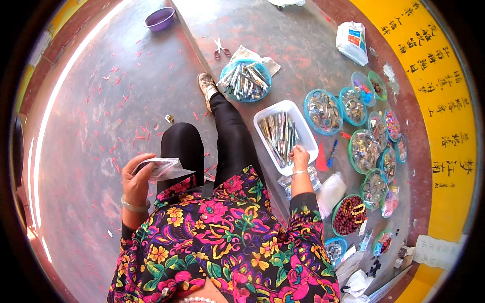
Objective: The person sits on the floor and repeatedly picks up markers from a white plastic container, places them into a small clear plastic bag held in the left hand, and then returns the bag to the container. The person handles the markers and the bag with both hands throughout the sequence.
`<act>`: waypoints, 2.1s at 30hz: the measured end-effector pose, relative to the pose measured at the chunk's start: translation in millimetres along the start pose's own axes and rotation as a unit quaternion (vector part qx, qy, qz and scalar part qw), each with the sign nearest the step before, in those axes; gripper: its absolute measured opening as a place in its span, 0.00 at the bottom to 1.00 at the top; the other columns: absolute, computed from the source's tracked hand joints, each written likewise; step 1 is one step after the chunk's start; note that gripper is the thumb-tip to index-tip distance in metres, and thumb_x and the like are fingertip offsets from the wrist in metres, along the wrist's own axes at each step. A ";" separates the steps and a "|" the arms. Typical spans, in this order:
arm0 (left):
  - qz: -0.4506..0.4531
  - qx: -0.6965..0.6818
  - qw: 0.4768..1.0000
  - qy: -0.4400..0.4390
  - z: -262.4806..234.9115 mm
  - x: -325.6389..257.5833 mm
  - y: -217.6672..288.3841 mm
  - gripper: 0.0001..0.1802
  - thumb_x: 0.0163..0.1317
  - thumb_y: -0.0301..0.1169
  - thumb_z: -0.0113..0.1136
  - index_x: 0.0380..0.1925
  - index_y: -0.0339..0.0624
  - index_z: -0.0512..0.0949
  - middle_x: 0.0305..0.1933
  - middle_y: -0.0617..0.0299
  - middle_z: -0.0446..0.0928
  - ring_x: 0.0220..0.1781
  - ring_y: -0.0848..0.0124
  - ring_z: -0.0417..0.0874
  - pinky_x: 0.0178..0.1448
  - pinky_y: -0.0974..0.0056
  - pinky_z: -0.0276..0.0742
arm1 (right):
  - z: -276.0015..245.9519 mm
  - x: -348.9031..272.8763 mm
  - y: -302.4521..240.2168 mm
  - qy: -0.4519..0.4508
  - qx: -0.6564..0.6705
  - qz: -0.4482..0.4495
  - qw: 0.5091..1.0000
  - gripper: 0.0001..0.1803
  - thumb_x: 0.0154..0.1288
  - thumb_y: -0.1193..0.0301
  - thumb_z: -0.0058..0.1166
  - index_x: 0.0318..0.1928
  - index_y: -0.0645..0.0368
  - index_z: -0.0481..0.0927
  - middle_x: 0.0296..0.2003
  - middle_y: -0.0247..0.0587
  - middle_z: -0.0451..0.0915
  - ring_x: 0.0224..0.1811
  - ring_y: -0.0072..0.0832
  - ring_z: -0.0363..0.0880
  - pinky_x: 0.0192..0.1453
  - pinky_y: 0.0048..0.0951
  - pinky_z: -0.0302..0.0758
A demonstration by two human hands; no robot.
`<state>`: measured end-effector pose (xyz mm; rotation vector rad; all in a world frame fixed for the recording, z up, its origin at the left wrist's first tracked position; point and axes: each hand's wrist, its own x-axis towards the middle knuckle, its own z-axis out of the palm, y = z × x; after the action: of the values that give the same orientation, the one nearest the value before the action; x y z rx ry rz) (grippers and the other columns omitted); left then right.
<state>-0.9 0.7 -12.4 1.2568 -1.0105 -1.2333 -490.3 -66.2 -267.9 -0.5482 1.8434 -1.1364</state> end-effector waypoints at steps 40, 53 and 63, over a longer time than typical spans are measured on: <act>0.021 -0.099 0.990 -0.102 -19.9 1.0 -7.8 0.12 0.61 0.29 0.58 0.43 0.33 0.78 0.39 0.62 0.80 0.40 0.78 0.78 0.44 0.73 0.75 | 170.9 -320.4 -292.4 -0.385 -0.164 -0.644 0.641 0.08 0.51 0.84 0.59 0.33 0.66 0.78 0.29 0.43 0.80 0.29 0.31 0.79 0.32 0.24 0.72; 0.005 -0.118 0.983 -0.140 -16.3 1.7 -3.6 0.14 0.62 0.30 0.59 0.44 0.33 0.77 0.40 0.61 0.80 0.40 0.79 0.78 0.44 0.73 0.76 | 203.5 -327.6 -283.6 -0.480 -0.208 -0.644 0.558 0.07 0.53 0.83 0.54 0.34 0.65 0.78 0.28 0.46 0.77 0.28 0.38 0.78 0.32 0.30 0.74; -0.016 -0.142 0.981 -0.134 -18.4 2.7 -0.5 0.13 0.62 0.30 0.58 0.44 0.34 0.77 0.37 0.62 0.79 0.37 0.80 0.78 0.40 0.73 0.76 | 221.7 -327.8 -234.5 -0.428 -0.260 -0.616 0.608 0.02 0.56 0.77 0.53 0.31 0.57 0.76 0.23 0.43 0.78 0.25 0.38 0.79 0.26 0.33 0.72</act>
<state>17.6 0.3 -14.8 0.9044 -0.9647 -1.5428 -148.8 -48.6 39.8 -2.4579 0.6737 -0.7115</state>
